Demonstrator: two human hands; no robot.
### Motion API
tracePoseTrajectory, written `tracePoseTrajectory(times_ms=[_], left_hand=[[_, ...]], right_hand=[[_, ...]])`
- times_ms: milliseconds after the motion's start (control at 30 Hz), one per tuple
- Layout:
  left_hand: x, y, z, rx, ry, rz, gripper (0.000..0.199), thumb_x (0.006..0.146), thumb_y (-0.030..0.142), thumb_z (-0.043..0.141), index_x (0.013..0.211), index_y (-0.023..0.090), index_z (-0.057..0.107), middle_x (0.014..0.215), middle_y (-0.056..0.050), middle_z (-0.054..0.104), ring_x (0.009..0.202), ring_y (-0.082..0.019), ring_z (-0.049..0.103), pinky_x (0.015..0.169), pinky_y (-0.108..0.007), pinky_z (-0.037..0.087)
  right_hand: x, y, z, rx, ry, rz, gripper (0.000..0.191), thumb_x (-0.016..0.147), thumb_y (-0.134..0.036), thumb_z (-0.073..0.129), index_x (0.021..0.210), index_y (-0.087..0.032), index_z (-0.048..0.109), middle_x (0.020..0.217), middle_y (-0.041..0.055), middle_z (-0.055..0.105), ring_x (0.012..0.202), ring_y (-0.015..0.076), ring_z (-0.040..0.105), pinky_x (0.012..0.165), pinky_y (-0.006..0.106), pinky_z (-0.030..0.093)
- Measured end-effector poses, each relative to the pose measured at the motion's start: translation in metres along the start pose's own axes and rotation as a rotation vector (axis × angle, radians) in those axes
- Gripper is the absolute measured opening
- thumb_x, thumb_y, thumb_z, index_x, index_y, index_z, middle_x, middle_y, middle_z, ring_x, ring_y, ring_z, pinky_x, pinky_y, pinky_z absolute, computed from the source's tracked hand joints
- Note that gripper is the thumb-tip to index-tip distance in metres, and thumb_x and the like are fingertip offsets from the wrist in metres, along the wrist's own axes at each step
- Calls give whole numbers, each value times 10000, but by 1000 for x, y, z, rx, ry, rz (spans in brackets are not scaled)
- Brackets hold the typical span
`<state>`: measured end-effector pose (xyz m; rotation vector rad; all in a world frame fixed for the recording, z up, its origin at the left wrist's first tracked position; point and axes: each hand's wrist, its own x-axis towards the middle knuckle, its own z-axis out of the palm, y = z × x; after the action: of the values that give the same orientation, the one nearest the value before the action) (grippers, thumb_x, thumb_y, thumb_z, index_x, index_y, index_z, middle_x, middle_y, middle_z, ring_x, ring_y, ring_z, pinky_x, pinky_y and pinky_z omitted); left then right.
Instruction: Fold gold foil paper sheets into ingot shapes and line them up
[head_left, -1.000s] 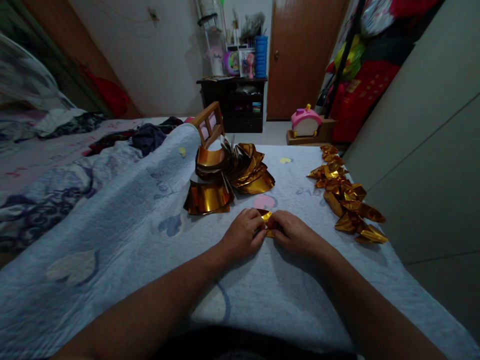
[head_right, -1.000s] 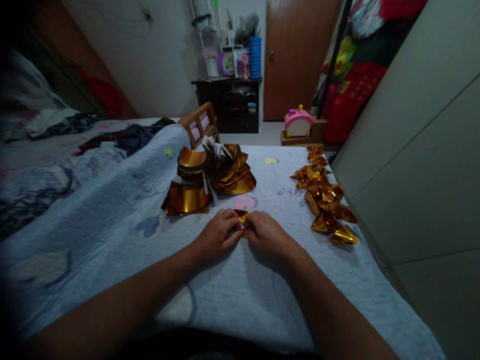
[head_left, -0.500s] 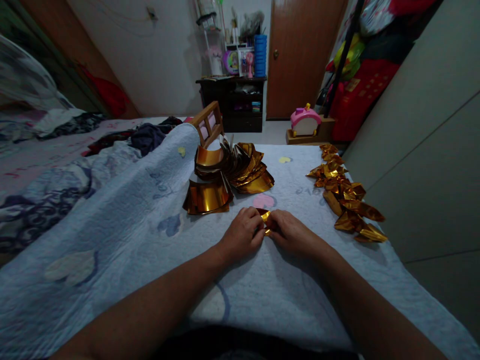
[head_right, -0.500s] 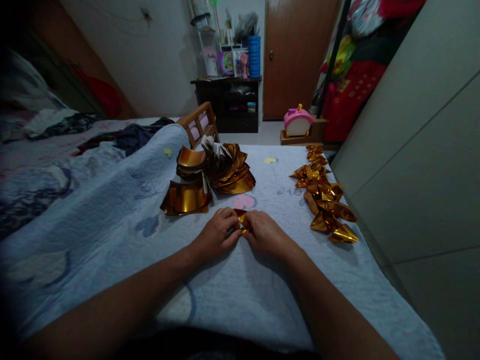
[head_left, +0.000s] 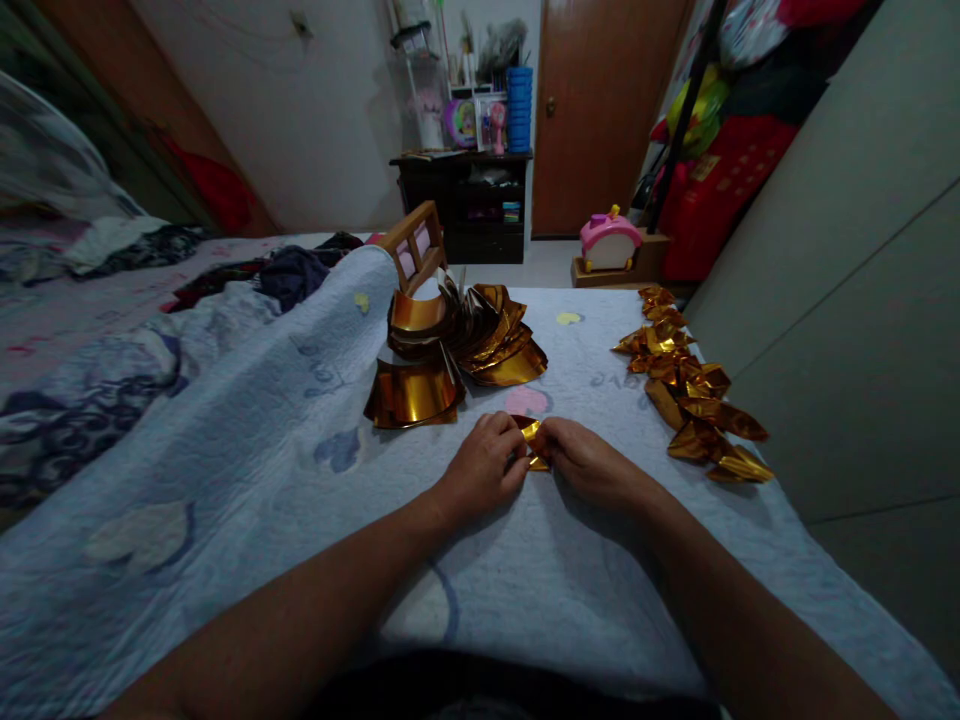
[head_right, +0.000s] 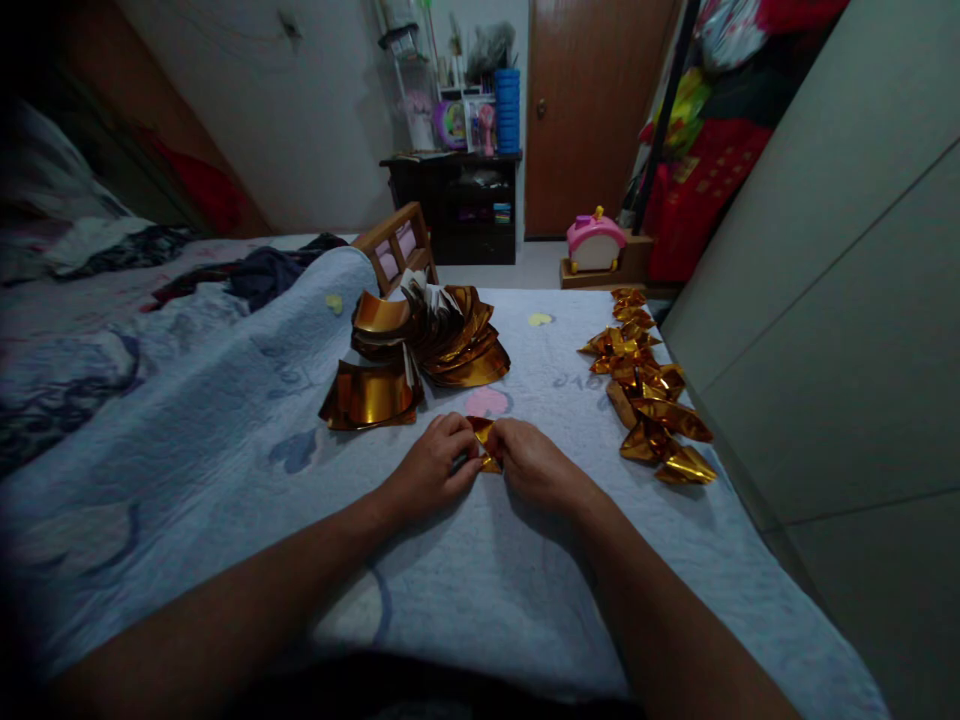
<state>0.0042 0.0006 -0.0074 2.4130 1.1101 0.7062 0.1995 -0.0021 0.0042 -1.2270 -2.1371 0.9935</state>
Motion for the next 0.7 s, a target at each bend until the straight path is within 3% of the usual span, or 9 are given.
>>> tracePoseTrajectory(times_ms=[233, 467, 700], left_hand=[[1, -1, -2, -18, -16, -11, 70, 824, 120, 609, 793, 182, 595, 943, -62, 567, 967, -229, 531, 880, -387, 459], [1, -1, -6, -71, -33, -29, 57, 873, 189, 616, 817, 189, 626, 973, -59, 577, 989, -229, 530, 885, -380, 457], [1, -3, -11, -138, -74, -6, 93, 916, 238, 612, 847, 193, 656, 1004, -55, 580, 1030, -222, 529, 925, -381, 448]], right_hand=[[0, -6, 3, -100, 14, 35, 85, 837, -109, 524, 843, -192, 540, 864, 49, 623, 805, 186, 530, 748, 311, 397], [0, -5, 7, -168, 53, -3, 90, 834, -114, 571, 843, -196, 536, 864, 55, 621, 791, 192, 524, 726, 313, 384], [-2, -8, 2, -175, 8, -39, 82, 861, -139, 587, 813, -192, 547, 823, 33, 585, 768, 178, 498, 718, 306, 377]])
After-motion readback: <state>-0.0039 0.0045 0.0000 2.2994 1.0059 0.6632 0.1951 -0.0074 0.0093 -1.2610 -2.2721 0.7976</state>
